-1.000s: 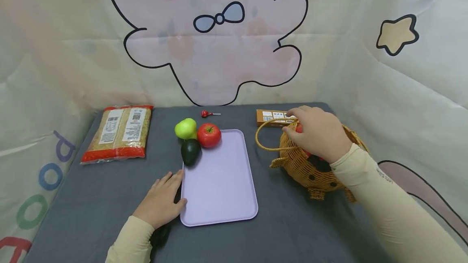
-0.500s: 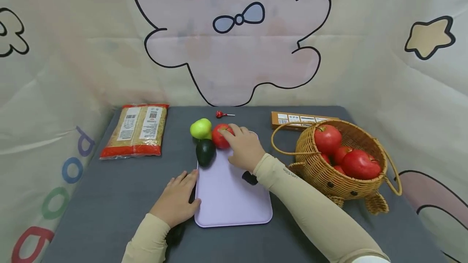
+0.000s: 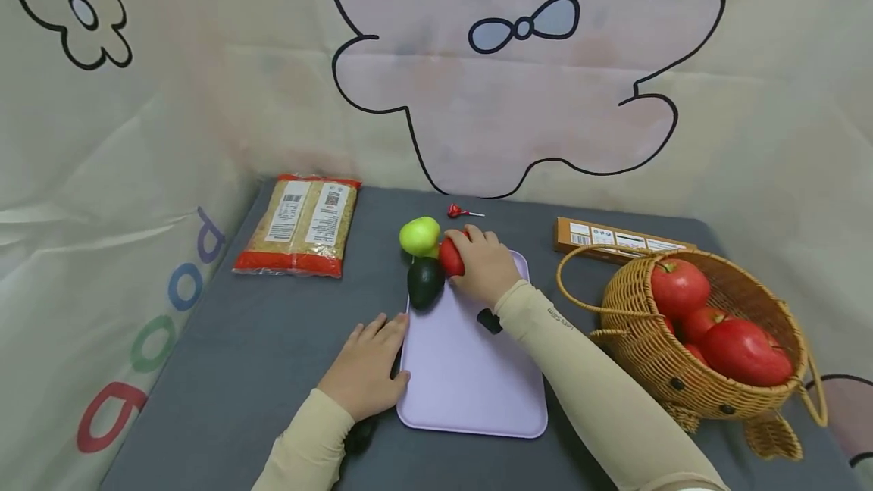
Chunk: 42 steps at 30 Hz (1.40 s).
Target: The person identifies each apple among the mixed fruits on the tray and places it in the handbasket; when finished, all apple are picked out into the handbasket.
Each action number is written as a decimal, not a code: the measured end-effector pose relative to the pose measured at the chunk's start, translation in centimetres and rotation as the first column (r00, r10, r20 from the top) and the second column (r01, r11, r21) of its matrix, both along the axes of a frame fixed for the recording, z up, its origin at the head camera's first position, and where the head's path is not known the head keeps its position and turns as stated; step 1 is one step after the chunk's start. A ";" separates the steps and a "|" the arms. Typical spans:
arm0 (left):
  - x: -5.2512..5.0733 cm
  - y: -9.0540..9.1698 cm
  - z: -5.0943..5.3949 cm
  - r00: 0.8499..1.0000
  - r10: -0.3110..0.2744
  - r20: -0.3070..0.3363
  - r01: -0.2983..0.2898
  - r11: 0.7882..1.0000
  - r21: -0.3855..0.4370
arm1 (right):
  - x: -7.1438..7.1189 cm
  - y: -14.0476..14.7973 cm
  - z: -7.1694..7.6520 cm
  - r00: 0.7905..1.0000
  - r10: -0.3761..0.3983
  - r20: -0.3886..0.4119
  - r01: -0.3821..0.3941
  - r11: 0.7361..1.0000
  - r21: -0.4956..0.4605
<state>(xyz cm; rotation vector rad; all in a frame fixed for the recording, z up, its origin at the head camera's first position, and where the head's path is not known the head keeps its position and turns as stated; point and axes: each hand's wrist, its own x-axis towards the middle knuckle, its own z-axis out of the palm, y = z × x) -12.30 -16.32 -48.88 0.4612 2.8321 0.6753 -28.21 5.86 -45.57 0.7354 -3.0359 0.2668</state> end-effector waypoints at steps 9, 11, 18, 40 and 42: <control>-0.1 0.6 0.0 1.000 -0.015 0.006 0.016 1.000 -0.019 | 2.9 1.9 0.9 0.999 -0.011 -0.054 0.007 0.997 -0.071; 0.0 0.3 -0.1 1.000 -0.002 0.006 0.002 1.000 -0.026 | 4.2 1.9 1.7 0.996 0.018 -0.090 -0.025 0.997 -0.075; 0.4 -0.1 0.0 1.000 -0.001 0.005 0.001 1.000 -0.025 | 10.5 4.8 7.1 0.991 0.027 -0.128 -0.054 0.976 -0.212; -0.2 0.3 -0.2 0.998 -0.045 0.038 0.048 0.996 -0.081 | 16.0 26.8 11.7 0.947 -0.318 -0.045 0.307 0.937 -0.168; -0.2 0.5 -0.1 0.998 -0.046 0.044 0.049 0.995 -0.089 | 15.7 27.5 11.5 0.944 -0.327 0.036 0.329 0.929 -0.173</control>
